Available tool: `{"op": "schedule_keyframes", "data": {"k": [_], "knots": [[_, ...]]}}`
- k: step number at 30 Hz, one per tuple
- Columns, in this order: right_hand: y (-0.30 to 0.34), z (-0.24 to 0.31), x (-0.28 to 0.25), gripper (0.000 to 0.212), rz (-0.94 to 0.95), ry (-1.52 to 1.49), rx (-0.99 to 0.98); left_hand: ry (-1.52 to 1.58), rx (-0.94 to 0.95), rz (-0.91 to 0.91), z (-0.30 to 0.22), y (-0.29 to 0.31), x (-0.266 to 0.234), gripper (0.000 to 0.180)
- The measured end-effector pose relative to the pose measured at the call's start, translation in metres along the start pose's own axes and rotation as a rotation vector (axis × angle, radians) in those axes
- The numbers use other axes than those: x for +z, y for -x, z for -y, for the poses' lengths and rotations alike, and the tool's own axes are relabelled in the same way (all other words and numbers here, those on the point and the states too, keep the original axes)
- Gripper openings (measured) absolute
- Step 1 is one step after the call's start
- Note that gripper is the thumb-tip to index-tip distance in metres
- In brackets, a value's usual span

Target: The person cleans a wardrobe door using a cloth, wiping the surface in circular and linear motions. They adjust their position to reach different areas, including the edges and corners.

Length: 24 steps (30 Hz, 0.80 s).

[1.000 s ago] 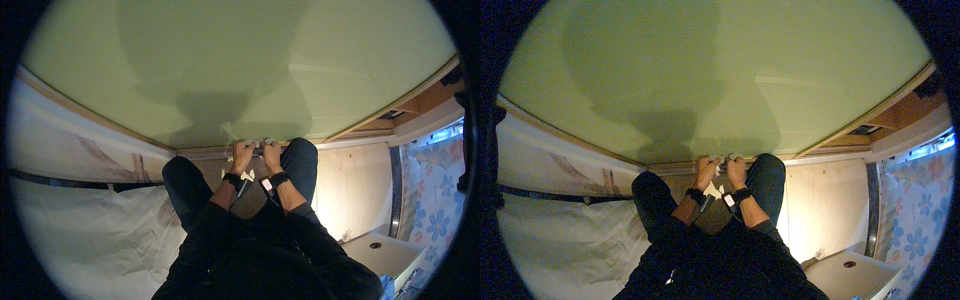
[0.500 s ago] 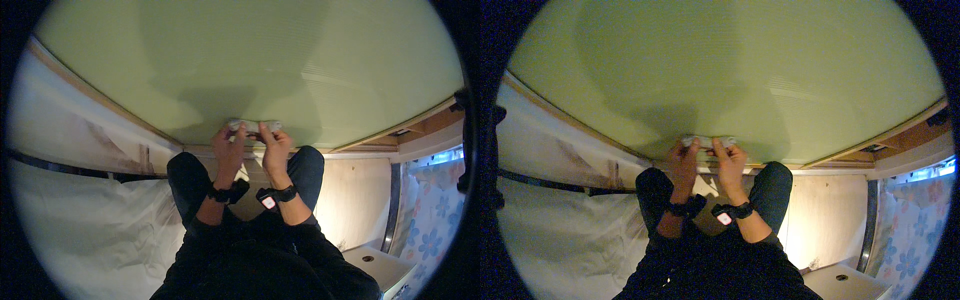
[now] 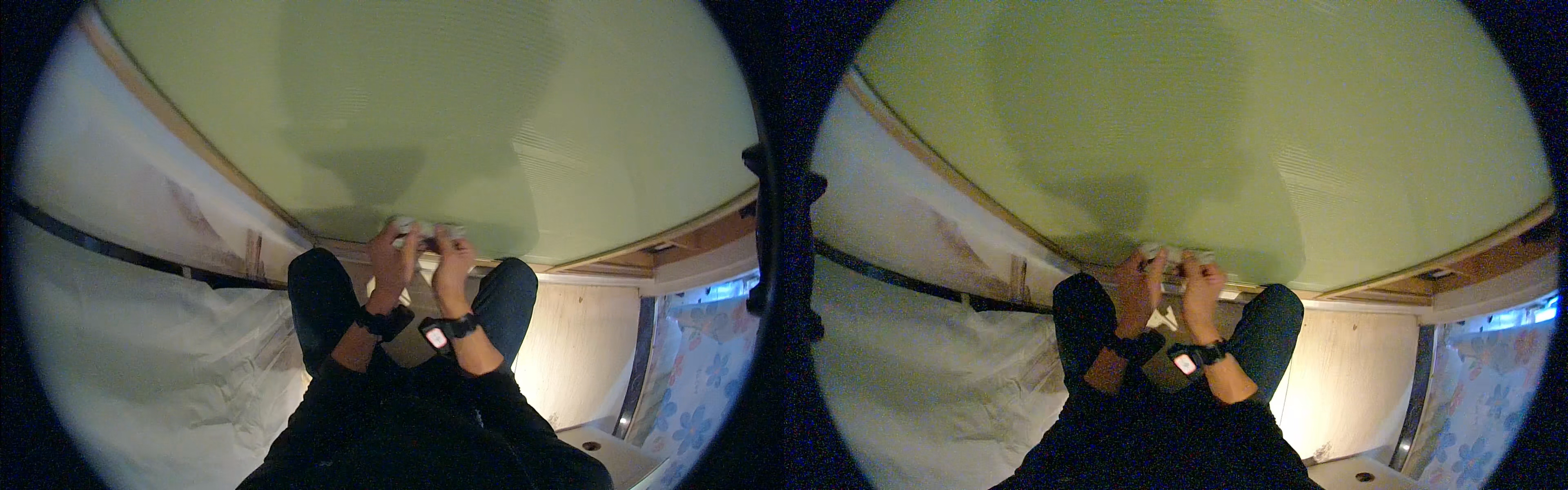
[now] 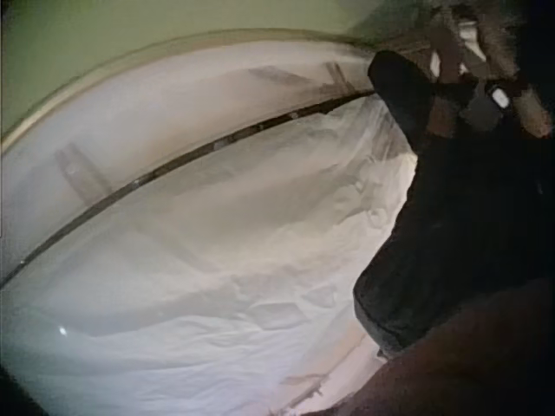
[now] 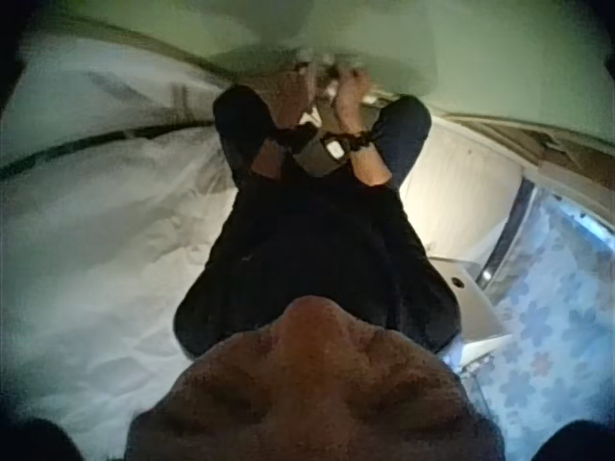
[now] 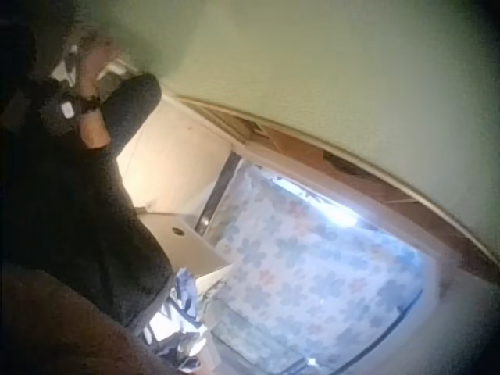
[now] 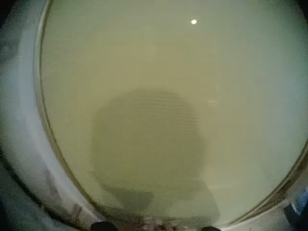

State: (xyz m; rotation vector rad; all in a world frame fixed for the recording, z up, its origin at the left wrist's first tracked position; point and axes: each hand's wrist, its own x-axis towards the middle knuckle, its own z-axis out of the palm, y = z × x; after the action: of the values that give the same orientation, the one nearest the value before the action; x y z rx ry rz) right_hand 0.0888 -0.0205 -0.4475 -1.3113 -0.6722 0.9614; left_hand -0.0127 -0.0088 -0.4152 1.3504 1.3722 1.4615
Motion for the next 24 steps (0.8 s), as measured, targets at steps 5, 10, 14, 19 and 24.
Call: {"op": "schedule_keyframes", "data": {"k": [5,10,14,19,24], "knots": [[0.012,0.127,0.038,0.021,0.036,-0.45,-0.27,-0.014,0.397,-0.038,-0.104,-0.039,-0.014,0.016],[0.02,0.071,0.074,0.019,0.133,-0.099,-0.183,0.033,0.18,-0.242,-0.047,-0.042,-0.047,0.023],[0.004,-0.054,0.052,0.017,0.151,0.177,-0.098,-0.357,-0.035,-0.192,0.019,-0.018,-0.054,0.022],[0.014,-0.008,0.064,0.035,0.036,-0.067,-0.097,-0.205,0.171,-0.184,0.018,-0.019,-0.052,0.019],[0.028,0.05,0.114,0.024,0.152,-0.172,-0.163,0.052,0.098,-0.207,-0.057,-0.05,-0.088,0.017]]}}
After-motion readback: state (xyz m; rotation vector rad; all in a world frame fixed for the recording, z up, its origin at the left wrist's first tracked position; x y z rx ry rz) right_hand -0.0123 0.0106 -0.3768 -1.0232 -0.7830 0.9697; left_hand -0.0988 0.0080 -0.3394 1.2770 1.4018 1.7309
